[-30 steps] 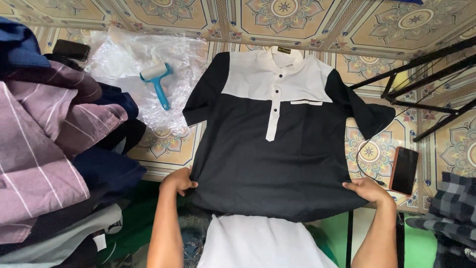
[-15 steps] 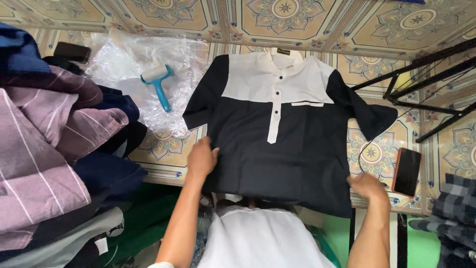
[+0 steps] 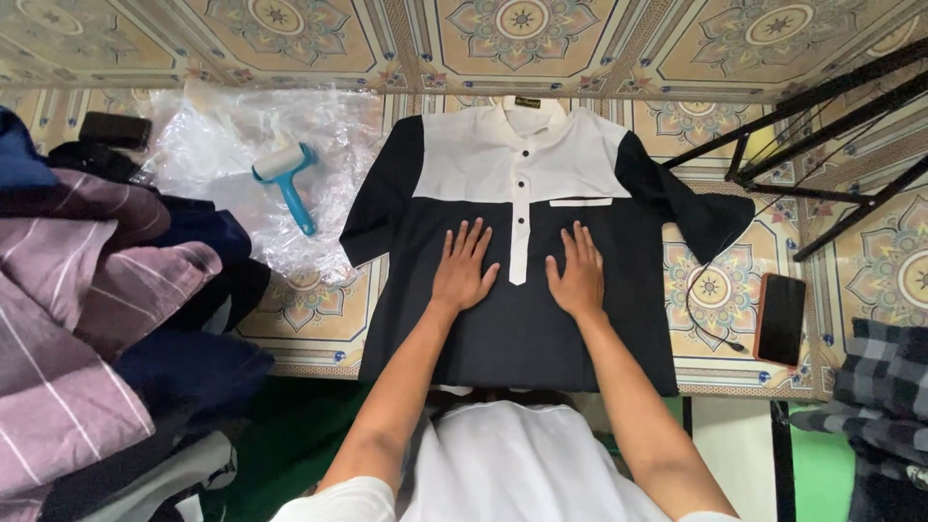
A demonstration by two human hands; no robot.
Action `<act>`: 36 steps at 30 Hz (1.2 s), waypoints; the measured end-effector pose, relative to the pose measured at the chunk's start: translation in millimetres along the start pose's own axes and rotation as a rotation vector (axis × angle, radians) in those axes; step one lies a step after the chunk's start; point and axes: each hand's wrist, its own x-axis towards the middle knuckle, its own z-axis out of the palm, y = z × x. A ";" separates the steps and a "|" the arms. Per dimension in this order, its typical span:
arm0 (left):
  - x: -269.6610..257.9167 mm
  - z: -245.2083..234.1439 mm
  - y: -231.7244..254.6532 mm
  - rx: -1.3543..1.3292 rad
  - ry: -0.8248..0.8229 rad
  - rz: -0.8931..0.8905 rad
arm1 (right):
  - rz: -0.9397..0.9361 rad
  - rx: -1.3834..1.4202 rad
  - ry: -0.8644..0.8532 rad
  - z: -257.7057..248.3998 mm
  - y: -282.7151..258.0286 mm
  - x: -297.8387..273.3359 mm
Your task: The person buttons a shirt and then uses a lint roller to remove debris from the fabric.
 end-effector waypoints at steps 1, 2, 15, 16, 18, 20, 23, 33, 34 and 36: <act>-1.6 -1.4 -1.0 0.002 0.001 0.003 | 0.001 0.000 0.003 -2.4 -1.5 -1.1; -2.1 -3.6 -3.5 0.014 0.024 -0.036 | 0.023 -0.039 0.016 -3.9 -3.7 -0.2; 12.0 29.3 -37.9 0.024 0.228 -0.285 | 0.161 -0.163 0.106 2.7 59.5 16.8; 18.0 30.3 -39.8 0.025 0.227 -0.283 | 0.163 -0.163 0.107 5.2 63.5 21.1; 32.3 30.4 -44.4 0.020 0.352 -0.223 | 0.080 -0.104 0.145 10.3 70.9 32.4; 53.1 11.9 -44.4 0.038 0.385 -0.208 | 0.037 -0.044 0.166 8.4 69.8 51.2; 90.4 -10.9 -54.6 0.009 0.427 -0.170 | -0.042 0.015 0.221 4.4 71.6 87.5; 196.0 -26.1 -138.0 -0.156 0.210 -0.429 | 0.368 0.110 0.062 -5.8 123.5 199.4; 198.0 -28.4 -139.2 -0.157 0.207 -0.429 | 0.371 0.108 0.060 4.1 140.3 203.1; 203.3 -35.2 -142.1 -0.094 0.124 -0.511 | 0.370 -0.004 0.033 23.4 173.0 213.9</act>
